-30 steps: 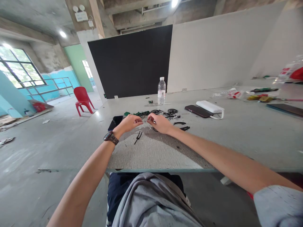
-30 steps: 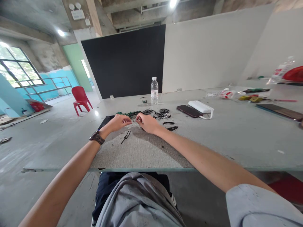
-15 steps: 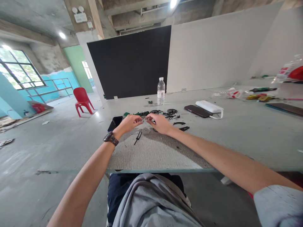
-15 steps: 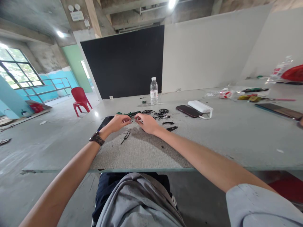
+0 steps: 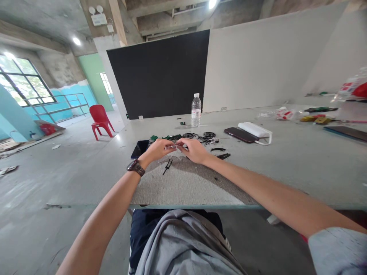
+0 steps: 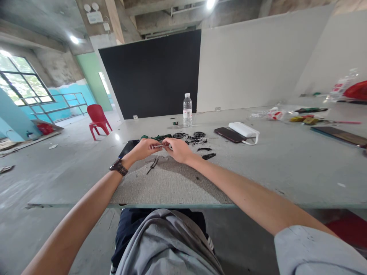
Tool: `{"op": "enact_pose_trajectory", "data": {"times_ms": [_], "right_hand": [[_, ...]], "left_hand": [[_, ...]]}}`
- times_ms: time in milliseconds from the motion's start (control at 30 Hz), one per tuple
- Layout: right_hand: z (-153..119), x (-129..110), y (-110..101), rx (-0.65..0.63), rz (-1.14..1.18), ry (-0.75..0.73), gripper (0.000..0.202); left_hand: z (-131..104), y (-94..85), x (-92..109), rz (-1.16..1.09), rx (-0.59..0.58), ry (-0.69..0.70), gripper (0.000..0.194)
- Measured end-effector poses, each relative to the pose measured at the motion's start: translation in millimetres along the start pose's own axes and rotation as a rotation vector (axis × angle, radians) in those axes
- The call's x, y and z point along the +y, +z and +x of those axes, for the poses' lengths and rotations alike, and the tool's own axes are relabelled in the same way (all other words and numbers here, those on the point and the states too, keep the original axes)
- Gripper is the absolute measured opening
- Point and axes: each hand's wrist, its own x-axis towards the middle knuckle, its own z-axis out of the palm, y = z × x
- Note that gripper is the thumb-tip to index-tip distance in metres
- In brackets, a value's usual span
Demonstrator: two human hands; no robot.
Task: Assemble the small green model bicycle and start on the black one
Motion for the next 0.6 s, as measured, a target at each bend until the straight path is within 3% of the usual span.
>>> {"op": "enact_pose_trajectory", "data": {"times_ms": [167,300,500,600], "right_hand": [[0.2,0.6,-0.5,0.055,-0.017,0.039,0.022],[1.6,1.0,-3.5,0.032,-0.016,0.125,0.033],[2.8,-5.5,-11.1,-0.354,-0.162,0.185,0.036],[3.3,-14.2,-10.4,-0.437,-0.169,0.253,0.028]], "left_hand": [[0.6,0.8,8.5,-0.099,0.008,-0.017,0.037],[2.0,3.7,1.6,-0.171,0.047,-0.09,0.035],[3.2,7.0,-14.7,-0.201,0.142,-0.199,0.04],[4.1,10.6,-17.2,-0.216,0.148,-0.209,0.04]]}}
